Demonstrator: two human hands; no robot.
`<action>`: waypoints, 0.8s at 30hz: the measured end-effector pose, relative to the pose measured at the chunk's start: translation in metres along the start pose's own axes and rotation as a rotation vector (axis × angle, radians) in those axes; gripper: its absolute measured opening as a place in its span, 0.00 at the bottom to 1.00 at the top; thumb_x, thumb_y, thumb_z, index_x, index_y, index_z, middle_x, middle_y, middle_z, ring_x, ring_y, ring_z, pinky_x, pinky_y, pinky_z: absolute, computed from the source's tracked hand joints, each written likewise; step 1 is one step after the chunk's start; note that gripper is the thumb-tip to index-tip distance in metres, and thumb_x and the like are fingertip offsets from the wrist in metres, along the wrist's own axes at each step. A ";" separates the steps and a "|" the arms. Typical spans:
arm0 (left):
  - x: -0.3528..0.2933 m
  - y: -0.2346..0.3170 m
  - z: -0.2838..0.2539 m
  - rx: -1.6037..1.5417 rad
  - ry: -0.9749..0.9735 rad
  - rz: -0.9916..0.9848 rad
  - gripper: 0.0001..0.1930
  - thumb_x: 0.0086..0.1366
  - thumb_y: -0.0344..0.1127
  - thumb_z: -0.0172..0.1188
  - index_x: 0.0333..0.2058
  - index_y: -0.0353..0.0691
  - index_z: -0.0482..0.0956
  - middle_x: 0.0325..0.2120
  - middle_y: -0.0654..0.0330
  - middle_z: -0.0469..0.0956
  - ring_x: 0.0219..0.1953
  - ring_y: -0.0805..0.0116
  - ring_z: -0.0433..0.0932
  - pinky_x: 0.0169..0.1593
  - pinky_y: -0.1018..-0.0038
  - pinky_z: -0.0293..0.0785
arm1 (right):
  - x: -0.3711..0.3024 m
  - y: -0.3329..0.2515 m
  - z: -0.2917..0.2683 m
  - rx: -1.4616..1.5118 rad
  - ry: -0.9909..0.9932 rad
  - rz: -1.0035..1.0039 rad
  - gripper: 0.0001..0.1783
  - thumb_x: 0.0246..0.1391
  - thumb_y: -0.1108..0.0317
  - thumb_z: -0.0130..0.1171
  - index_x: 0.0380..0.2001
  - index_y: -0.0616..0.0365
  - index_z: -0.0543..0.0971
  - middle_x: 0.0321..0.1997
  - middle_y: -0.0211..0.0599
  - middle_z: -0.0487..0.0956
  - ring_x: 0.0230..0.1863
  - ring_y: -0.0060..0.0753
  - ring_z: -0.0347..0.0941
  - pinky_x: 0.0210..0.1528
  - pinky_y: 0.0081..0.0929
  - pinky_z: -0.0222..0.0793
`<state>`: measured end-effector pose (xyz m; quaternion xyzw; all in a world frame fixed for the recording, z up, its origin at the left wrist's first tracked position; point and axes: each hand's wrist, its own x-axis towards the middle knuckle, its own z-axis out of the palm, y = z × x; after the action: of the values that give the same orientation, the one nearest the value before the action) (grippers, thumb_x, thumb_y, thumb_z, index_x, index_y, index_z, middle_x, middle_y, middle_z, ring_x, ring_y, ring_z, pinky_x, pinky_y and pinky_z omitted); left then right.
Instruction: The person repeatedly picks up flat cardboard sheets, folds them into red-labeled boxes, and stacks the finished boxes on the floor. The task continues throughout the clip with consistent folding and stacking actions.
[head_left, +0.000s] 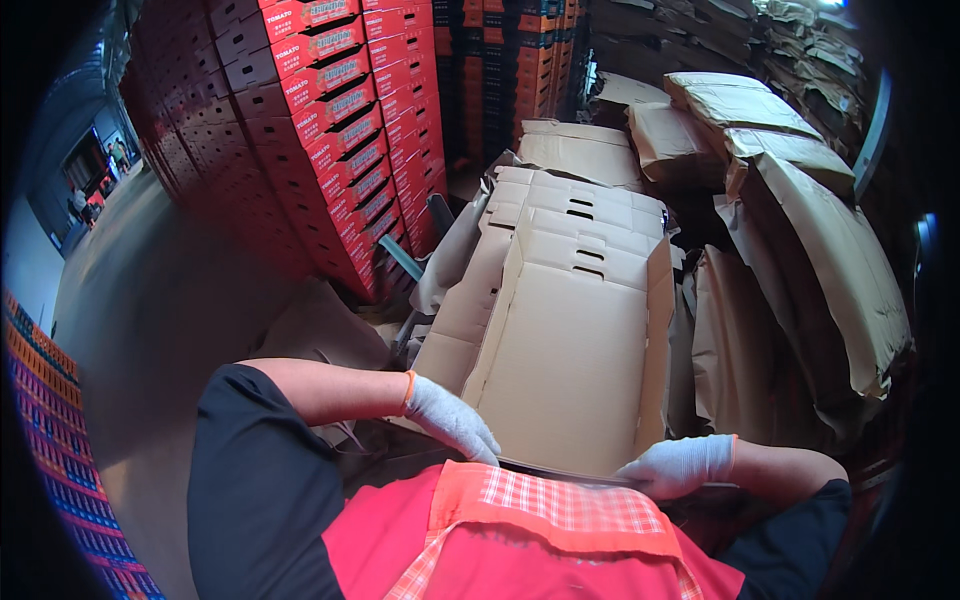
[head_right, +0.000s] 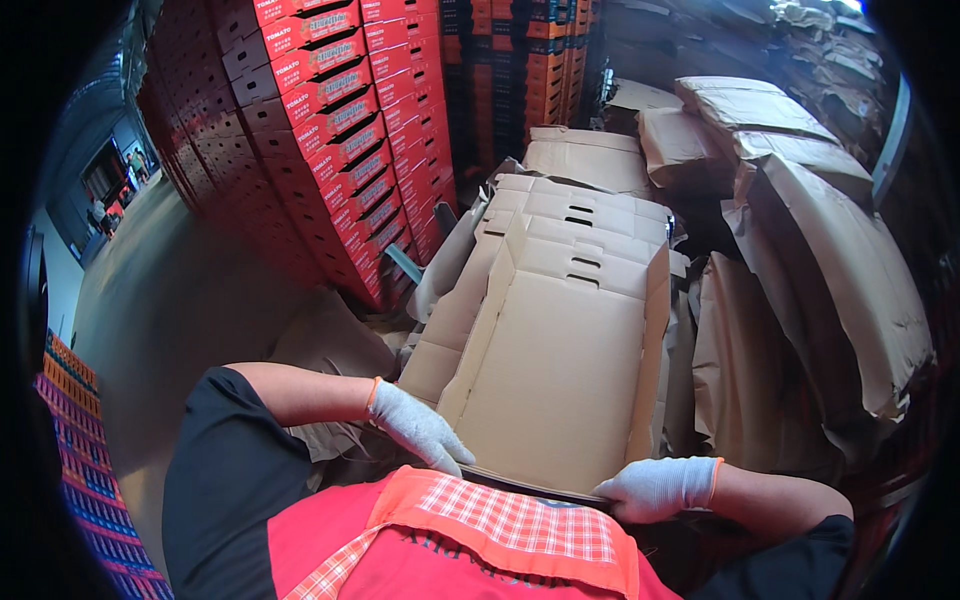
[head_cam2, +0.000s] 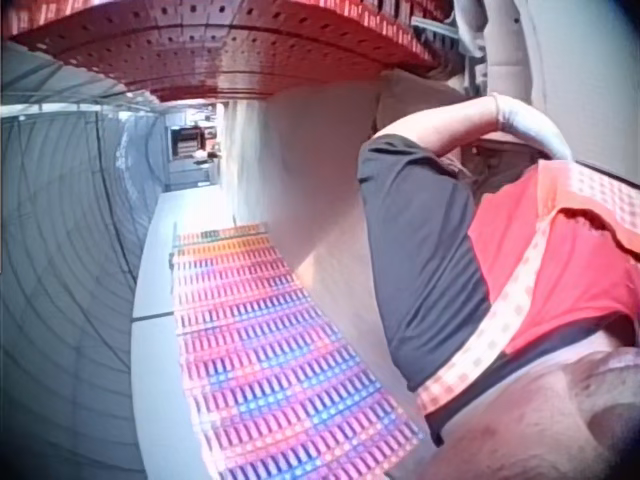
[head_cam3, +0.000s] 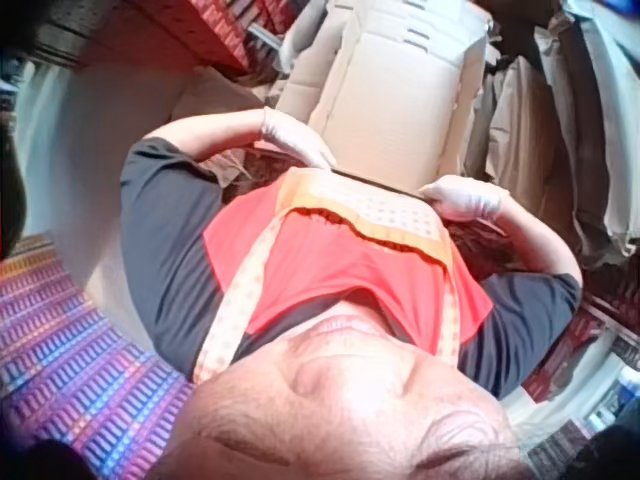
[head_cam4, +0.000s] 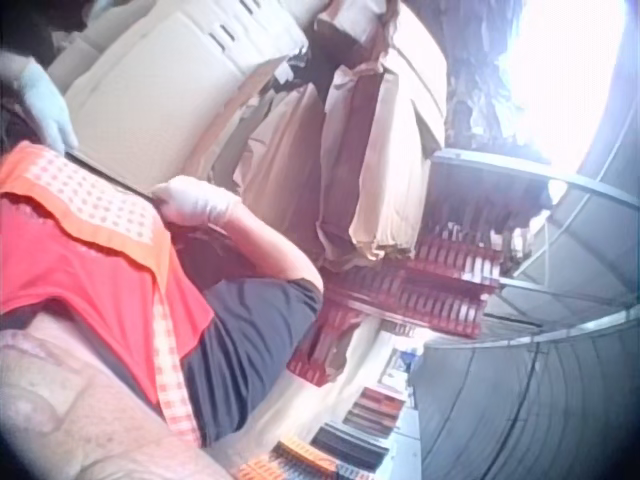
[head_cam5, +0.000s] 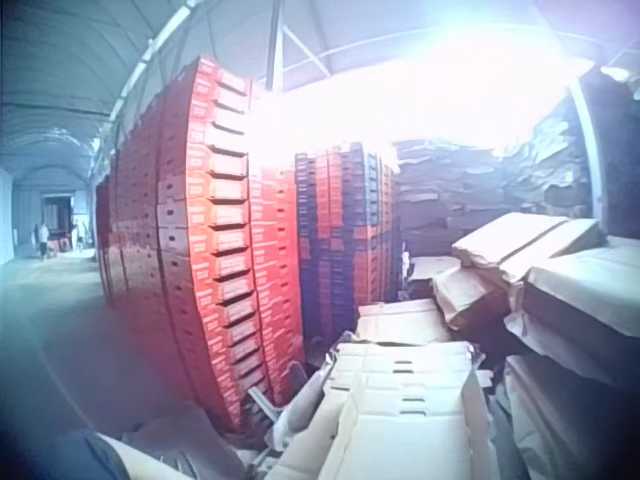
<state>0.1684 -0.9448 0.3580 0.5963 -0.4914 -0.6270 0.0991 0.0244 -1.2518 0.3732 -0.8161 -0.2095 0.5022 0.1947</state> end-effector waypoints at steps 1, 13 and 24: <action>-0.001 0.001 -0.013 0.010 -0.054 0.017 0.32 0.68 0.59 0.51 0.57 0.36 0.73 0.55 0.43 0.75 0.58 0.52 0.73 0.62 0.65 0.64 | -0.001 0.009 -0.011 -0.019 0.008 0.036 0.22 0.60 0.55 0.52 0.51 0.58 0.78 0.44 0.55 0.81 0.48 0.56 0.77 0.52 0.41 0.71; 0.076 -0.117 -0.018 -0.943 1.528 0.465 0.41 0.65 0.45 0.61 0.70 0.35 0.52 0.69 0.51 0.56 0.71 0.62 0.52 0.71 0.73 0.47 | 0.111 0.138 -0.015 1.306 1.525 -0.175 0.40 0.52 0.71 0.59 0.69 0.57 0.58 0.71 0.41 0.61 0.64 0.38 0.65 0.62 0.31 0.66; 0.164 -0.031 0.007 -1.946 1.049 0.785 0.16 0.61 0.49 0.57 0.42 0.46 0.78 0.40 0.57 0.82 0.48 0.58 0.79 0.55 0.63 0.74 | -0.071 -0.026 -0.115 0.618 1.375 -0.343 0.39 0.39 0.71 0.55 0.61 0.62 0.67 0.50 0.45 0.75 0.49 0.34 0.74 0.50 0.27 0.72</action>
<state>0.1326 -1.0431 0.2272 0.2621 0.1459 -0.3423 0.8904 0.0952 -1.2806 0.4871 -0.8091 -0.0152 -0.1192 0.5752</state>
